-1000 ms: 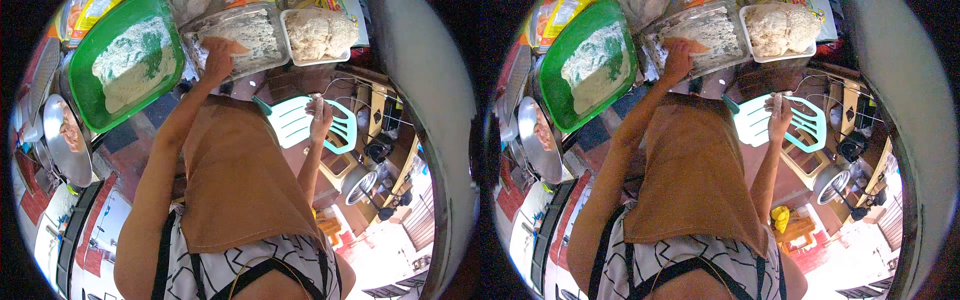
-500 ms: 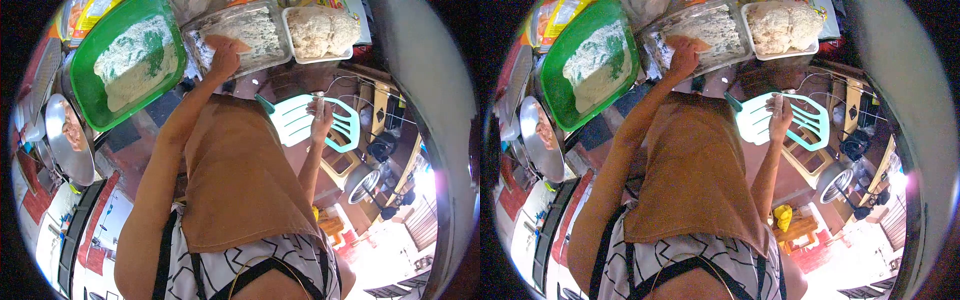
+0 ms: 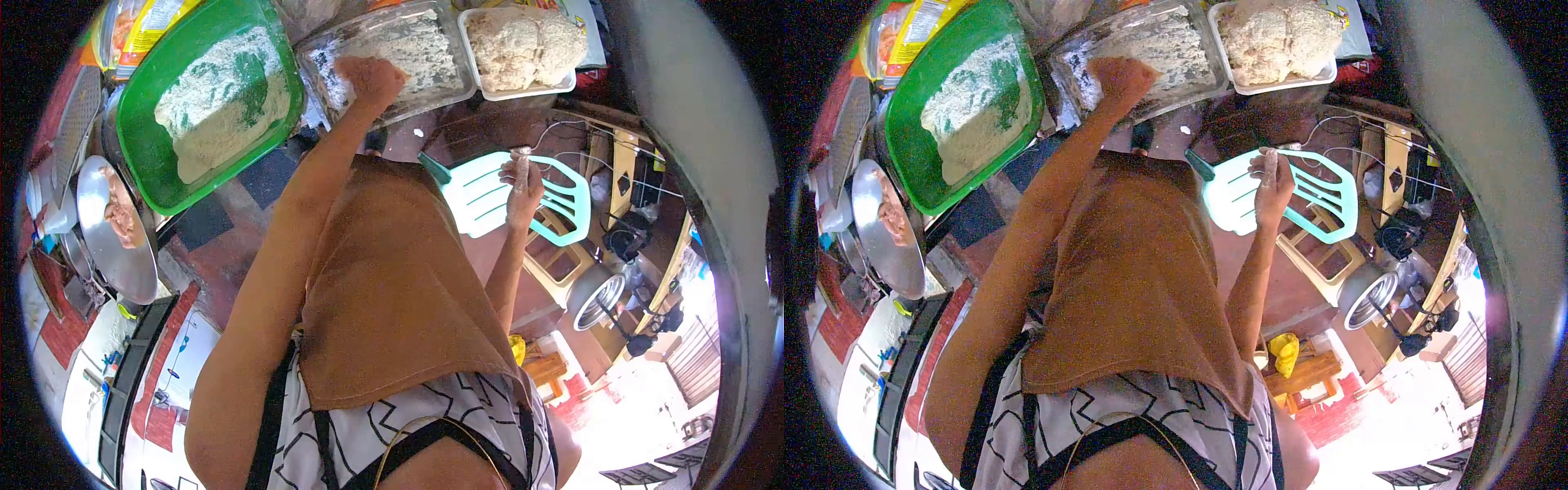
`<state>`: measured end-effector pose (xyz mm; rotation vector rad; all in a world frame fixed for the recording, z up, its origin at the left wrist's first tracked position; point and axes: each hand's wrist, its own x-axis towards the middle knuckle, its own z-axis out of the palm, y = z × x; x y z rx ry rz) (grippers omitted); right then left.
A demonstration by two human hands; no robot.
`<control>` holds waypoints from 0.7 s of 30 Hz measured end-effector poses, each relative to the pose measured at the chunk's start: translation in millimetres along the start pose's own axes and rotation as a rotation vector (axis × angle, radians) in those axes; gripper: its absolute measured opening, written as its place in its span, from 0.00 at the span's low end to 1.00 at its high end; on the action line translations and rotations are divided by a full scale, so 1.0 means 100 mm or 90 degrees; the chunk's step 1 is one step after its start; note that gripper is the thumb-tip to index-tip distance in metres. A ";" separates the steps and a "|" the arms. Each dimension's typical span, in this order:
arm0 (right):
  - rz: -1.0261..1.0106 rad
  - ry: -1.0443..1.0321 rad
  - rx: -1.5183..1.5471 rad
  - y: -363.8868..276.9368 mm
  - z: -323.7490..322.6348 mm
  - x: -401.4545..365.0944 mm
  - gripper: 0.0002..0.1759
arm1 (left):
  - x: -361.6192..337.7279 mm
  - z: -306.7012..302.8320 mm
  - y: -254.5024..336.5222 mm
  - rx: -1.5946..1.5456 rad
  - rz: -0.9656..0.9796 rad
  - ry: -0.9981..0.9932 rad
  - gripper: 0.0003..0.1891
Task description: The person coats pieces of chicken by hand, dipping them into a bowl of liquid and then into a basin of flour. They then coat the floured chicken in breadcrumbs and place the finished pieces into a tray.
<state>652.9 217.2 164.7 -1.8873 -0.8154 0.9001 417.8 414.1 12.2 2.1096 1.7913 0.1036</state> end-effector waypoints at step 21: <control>0.000 0.007 0.006 0.10 -0.05 0.05 0.21 | 0.20 0.24 -0.15 0.015 0.068 0.007 0.18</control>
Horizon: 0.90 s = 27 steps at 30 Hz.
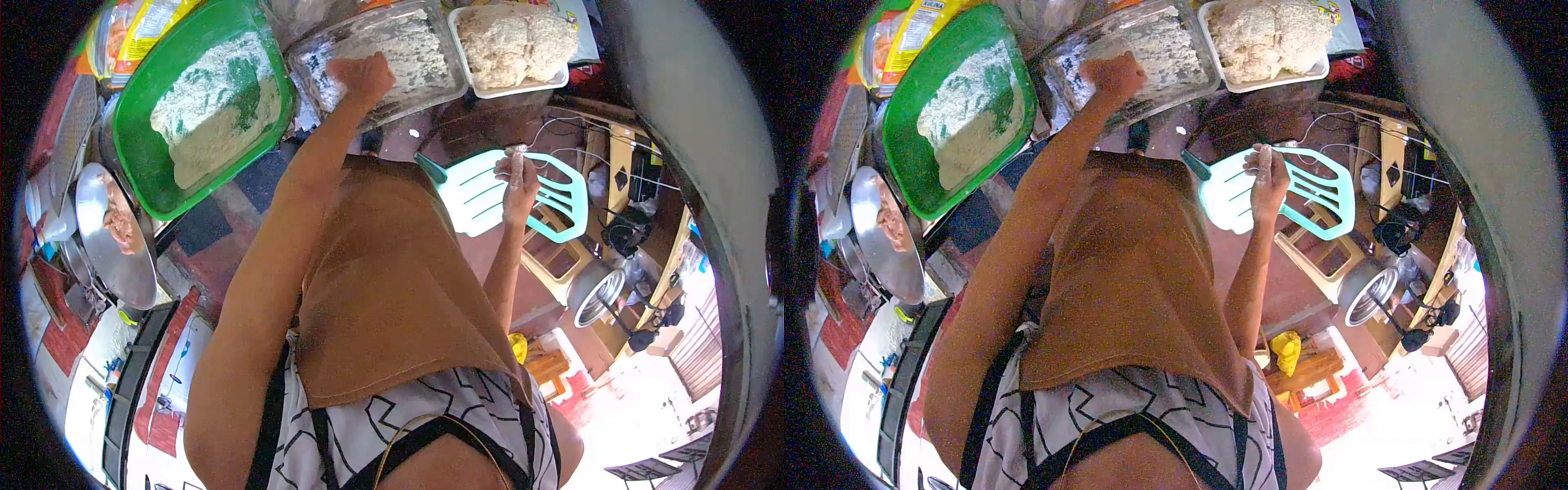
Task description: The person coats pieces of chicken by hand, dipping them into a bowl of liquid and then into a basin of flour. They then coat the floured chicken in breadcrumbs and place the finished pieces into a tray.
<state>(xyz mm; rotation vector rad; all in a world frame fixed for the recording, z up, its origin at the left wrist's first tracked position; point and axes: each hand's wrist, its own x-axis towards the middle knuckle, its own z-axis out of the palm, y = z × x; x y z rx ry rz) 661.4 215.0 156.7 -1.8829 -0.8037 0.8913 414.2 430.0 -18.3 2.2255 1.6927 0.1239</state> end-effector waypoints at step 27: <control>-0.002 -0.016 0.006 -0.07 0.07 -0.04 0.23 | -0.14 -0.13 0.07 -0.352 -0.057 0.038 0.14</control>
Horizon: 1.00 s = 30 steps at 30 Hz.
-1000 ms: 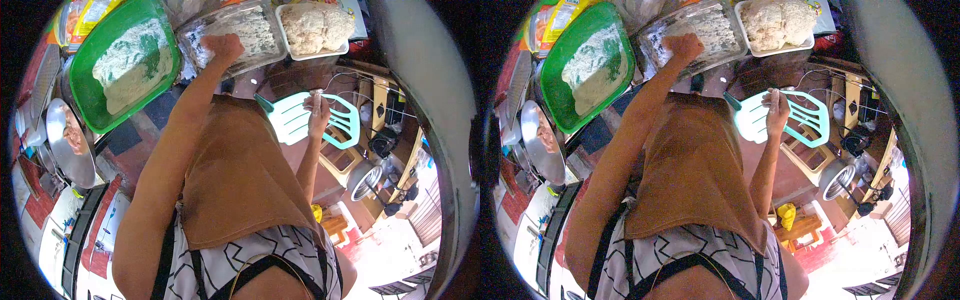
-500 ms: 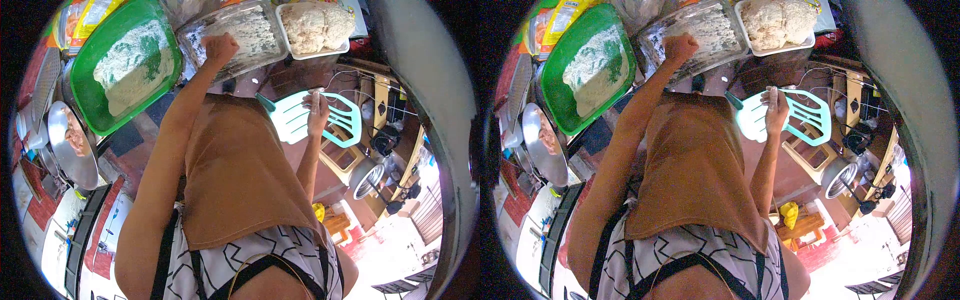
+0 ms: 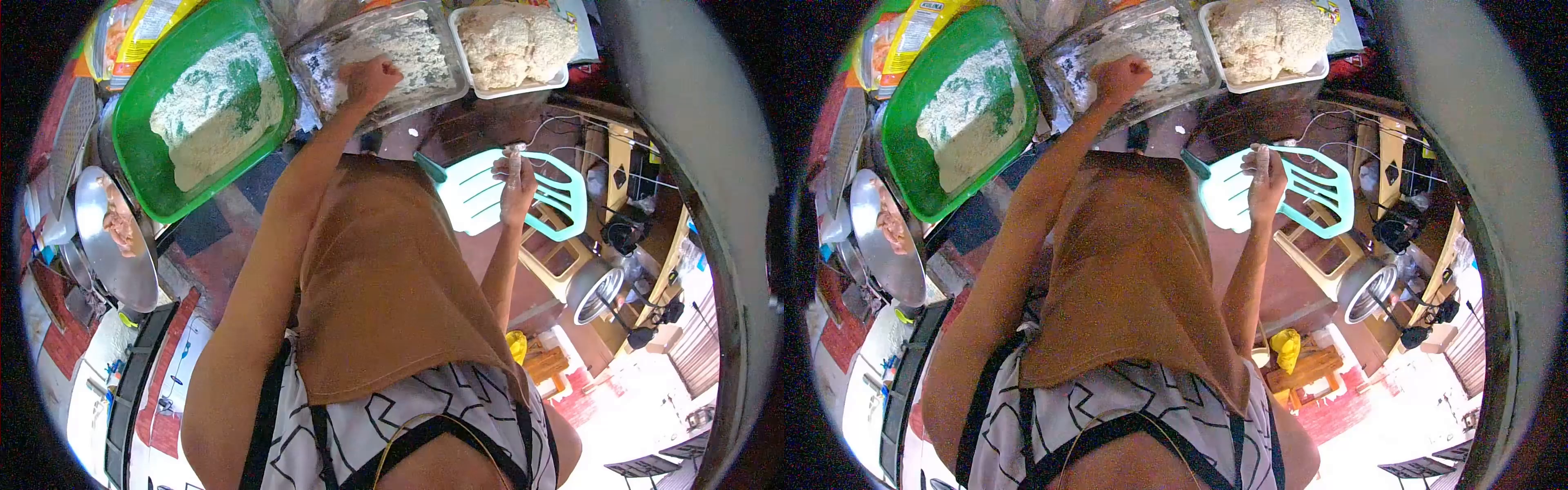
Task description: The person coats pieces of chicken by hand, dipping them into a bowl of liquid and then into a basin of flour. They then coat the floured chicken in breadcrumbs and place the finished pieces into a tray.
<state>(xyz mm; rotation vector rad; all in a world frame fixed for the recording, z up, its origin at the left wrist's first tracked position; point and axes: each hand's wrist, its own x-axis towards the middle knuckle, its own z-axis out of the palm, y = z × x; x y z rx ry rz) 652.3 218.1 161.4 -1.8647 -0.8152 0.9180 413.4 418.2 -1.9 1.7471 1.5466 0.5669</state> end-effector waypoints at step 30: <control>0.014 0.024 -0.024 -0.09 -0.06 -0.02 0.22 | 0.26 -0.13 -0.16 -0.404 -0.202 0.284 0.12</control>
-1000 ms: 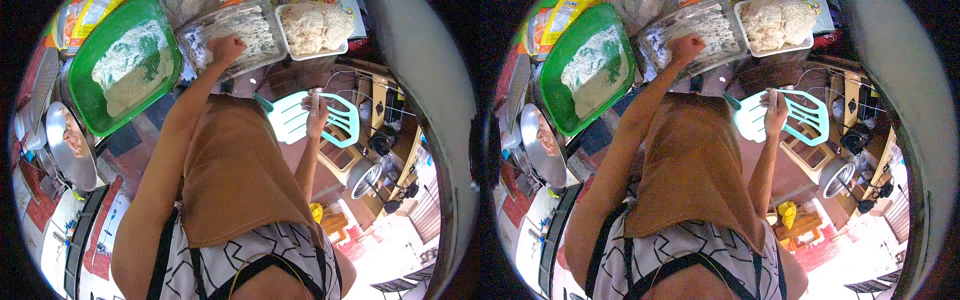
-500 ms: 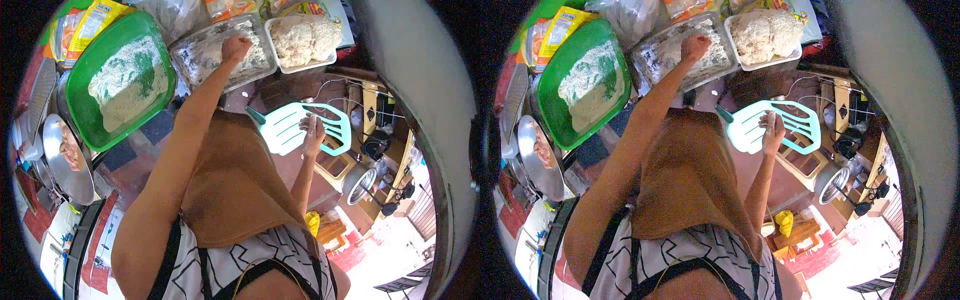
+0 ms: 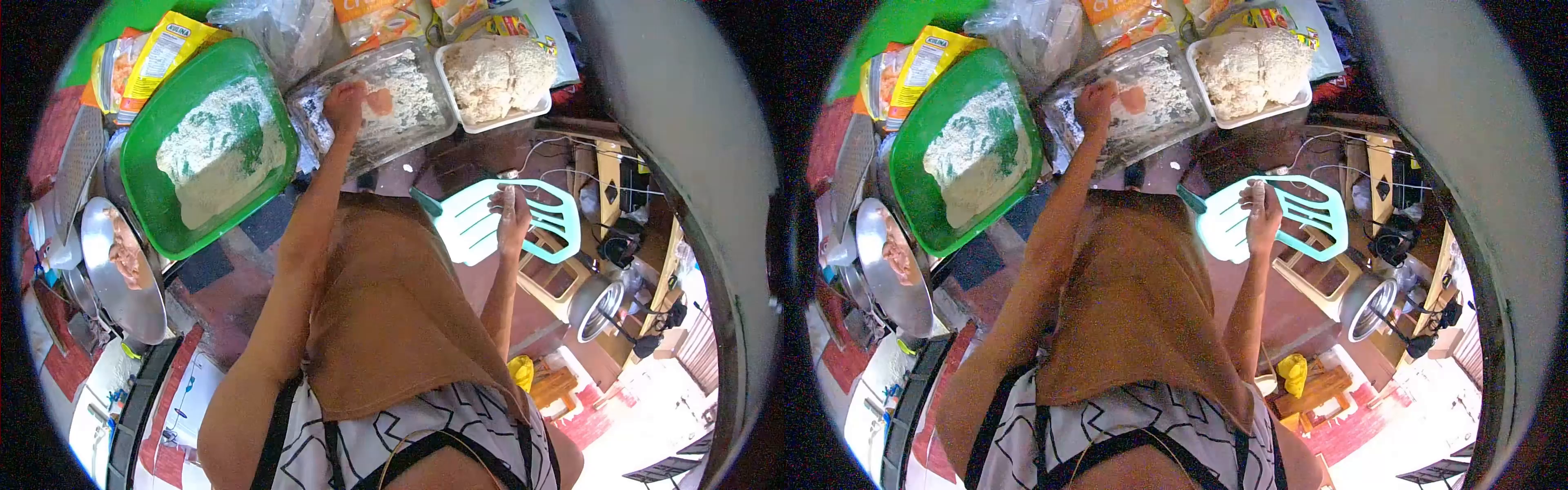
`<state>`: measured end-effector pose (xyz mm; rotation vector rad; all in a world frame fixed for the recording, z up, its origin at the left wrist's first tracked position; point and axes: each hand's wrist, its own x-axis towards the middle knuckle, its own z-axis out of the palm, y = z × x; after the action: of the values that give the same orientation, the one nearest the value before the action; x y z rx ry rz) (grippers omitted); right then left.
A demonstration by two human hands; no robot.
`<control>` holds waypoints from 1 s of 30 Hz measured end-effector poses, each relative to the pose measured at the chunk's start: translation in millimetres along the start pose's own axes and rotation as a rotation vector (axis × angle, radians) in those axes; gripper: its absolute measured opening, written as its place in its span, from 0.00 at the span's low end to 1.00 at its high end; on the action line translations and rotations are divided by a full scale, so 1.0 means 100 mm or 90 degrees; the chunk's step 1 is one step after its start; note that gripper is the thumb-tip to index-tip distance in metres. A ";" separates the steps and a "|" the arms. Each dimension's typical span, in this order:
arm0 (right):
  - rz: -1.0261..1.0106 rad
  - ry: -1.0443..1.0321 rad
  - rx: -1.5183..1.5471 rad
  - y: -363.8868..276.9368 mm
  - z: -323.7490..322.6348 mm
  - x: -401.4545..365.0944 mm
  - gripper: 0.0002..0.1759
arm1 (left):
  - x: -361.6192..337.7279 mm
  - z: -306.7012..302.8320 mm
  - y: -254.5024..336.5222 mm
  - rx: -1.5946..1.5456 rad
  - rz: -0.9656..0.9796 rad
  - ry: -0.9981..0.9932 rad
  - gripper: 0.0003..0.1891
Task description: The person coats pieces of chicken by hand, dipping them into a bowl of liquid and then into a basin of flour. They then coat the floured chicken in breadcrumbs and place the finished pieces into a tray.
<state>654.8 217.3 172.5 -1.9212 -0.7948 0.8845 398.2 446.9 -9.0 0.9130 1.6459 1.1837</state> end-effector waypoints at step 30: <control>0.000 0.031 0.056 0.09 0.05 -0.10 0.19 | -0.18 -0.65 0.23 -0.228 0.148 -0.001 0.11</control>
<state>647.1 207.5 165.7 -1.8583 -0.7160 0.8551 345.2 416.4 26.9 0.8875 1.2914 1.5747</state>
